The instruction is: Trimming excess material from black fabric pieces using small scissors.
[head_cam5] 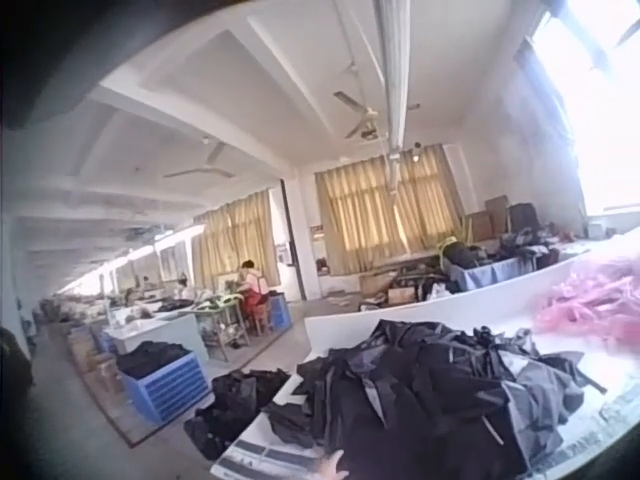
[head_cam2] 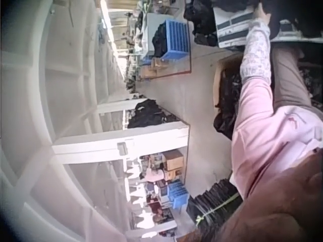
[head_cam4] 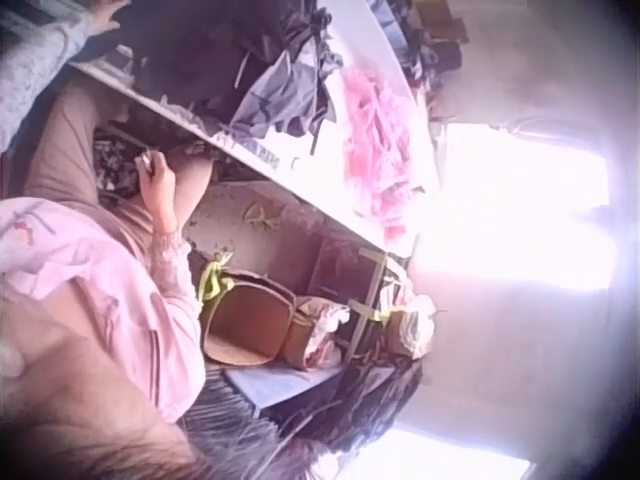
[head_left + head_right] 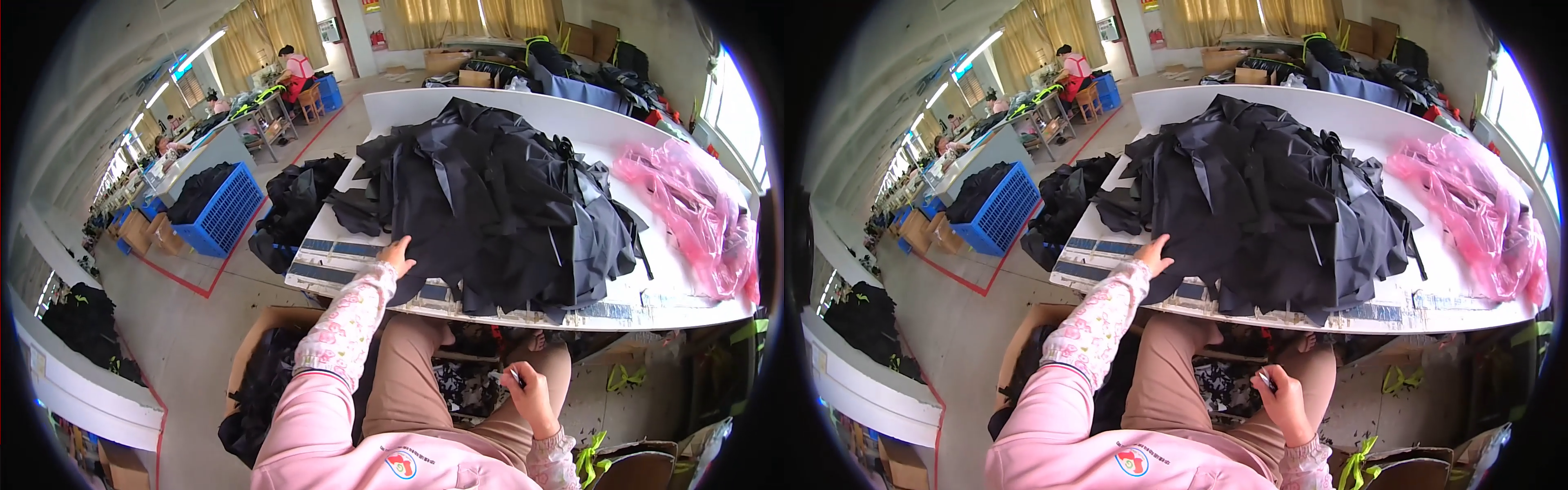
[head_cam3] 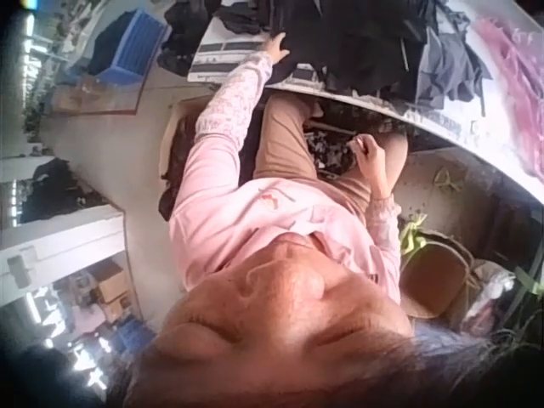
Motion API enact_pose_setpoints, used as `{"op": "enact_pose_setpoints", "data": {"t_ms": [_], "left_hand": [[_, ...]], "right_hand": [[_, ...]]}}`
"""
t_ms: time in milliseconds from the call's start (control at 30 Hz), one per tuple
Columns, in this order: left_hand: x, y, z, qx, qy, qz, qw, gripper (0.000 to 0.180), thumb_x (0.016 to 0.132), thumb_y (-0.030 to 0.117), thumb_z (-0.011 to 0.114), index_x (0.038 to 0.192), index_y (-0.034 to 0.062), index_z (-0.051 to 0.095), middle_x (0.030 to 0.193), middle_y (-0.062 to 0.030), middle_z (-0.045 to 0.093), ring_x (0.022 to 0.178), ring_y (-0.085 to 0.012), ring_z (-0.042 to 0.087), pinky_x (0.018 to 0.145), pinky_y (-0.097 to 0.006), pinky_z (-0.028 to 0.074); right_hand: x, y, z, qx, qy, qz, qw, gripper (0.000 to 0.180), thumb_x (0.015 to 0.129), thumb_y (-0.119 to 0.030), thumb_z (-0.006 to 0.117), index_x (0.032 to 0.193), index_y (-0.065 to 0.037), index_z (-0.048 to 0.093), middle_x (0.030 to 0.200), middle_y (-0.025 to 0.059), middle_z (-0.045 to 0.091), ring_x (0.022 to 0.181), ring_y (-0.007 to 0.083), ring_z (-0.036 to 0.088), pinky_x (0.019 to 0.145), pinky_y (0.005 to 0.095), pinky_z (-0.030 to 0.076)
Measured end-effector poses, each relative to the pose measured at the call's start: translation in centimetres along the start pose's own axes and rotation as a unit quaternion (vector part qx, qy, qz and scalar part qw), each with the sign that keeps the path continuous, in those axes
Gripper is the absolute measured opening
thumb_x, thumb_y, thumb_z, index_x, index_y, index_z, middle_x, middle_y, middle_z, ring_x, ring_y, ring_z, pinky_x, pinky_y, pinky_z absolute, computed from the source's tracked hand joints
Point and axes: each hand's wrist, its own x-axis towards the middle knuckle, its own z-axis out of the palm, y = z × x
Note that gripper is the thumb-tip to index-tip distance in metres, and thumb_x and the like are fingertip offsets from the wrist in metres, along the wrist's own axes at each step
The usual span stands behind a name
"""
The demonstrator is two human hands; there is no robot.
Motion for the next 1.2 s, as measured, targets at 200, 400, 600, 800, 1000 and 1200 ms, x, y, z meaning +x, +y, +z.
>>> {"op": "enact_pose_setpoints", "data": {"t_ms": [200, 400, 600, 800, 1000, 1200], "left_hand": [[1.2, 3.8, 2.0, 0.051, 0.087, -0.027, 0.995, 0.049, 0.078, 0.028, 0.073, 0.122, 0.0130, 0.055, 0.101, -0.0144, 0.066, 0.096, -0.0354, 0.062, 0.080, -0.047, 0.050], [1.7, 2.9, 2.2, 0.040, 0.092, -0.065, 0.993, 0.018, 0.078, 0.027, 0.074, 0.089, 0.0140, 0.068, 0.095, -0.0074, 0.064, 0.098, -0.0286, 0.059, 0.082, -0.044, 0.047], [2.6, 3.1, 0.9, -0.010, 0.138, -0.068, 0.988, 0.021, 0.068, 0.023, 0.082, 0.077, 0.0131, 0.065, 0.086, -0.0068, 0.060, 0.093, -0.0293, 0.059, 0.079, -0.043, 0.047], [4.1, 2.3, -5.0, -0.158, 0.126, 0.153, 0.967, 0.026, 0.066, 0.023, 0.077, 0.073, 0.0051, 0.060, 0.074, -0.0136, 0.062, 0.072, -0.0336, 0.061, 0.066, -0.043, 0.048], [-1.9, 12.6, -16.5, -0.493, -0.239, 0.156, 0.822, 0.010, 0.084, 0.007, 0.063, 0.089, 0.0040, 0.055, 0.080, 0.0037, 0.057, 0.071, -0.0038, 0.051, 0.065, -0.021, 0.041], [-9.3, 19.0, -21.5, -0.463, -0.472, 0.228, 0.715, 0.018, 0.083, 0.004, 0.063, 0.088, 0.0058, 0.046, 0.084, 0.0082, 0.041, 0.082, -0.0021, 0.039, 0.073, -0.021, 0.036]], "right_hand": [[-1.9, 2.3, -1.0, -0.040, 0.009, 0.047, 0.998, 0.012, 0.085, -0.010, 0.067, 0.085, 0.000, 0.060, 0.066, 0.0086, 0.065, 0.060, 0.0136, 0.062, 0.055, 0.0278, 0.047], [-2.0, 3.2, 0.2, -0.030, -0.006, 0.064, 0.997, 0.017, 0.085, -0.014, 0.068, 0.085, 0.001, 0.060, 0.063, 0.0098, 0.065, 0.055, 0.0143, 0.062, 0.054, 0.0276, 0.047], [-2.3, 3.7, 0.4, -0.025, -0.005, 0.066, 0.998, 0.017, 0.086, -0.014, 0.067, 0.085, 0.001, 0.060, 0.062, 0.0108, 0.064, 0.054, 0.0175, 0.062, 0.052, 0.0289, 0.047], [-2.1, 3.9, -0.3, -0.047, -0.024, 0.076, 0.996, 0.015, 0.086, -0.012, 0.066, 0.085, 0.001, 0.058, 0.062, 0.0110, 0.064, 0.054, 0.0183, 0.062, 0.052, 0.0296, 0.047], [1.8, -0.4, -2.0, -0.030, 0.059, -0.067, 0.996, 0.020, 0.082, -0.009, 0.071, 0.096, -0.001, 0.060, 0.086, 0.0129, 0.068, 0.072, 0.0195, 0.065, 0.061, 0.0301, 0.049], [5.2, -9.0, -4.6, 0.055, 0.071, -0.169, 0.981, 0.067, 0.074, -0.006, 0.078, 0.133, -0.001, 0.046, 0.132, 0.0132, 0.056, 0.091, 0.0180, 0.064, 0.080, 0.0269, 0.050]]}}
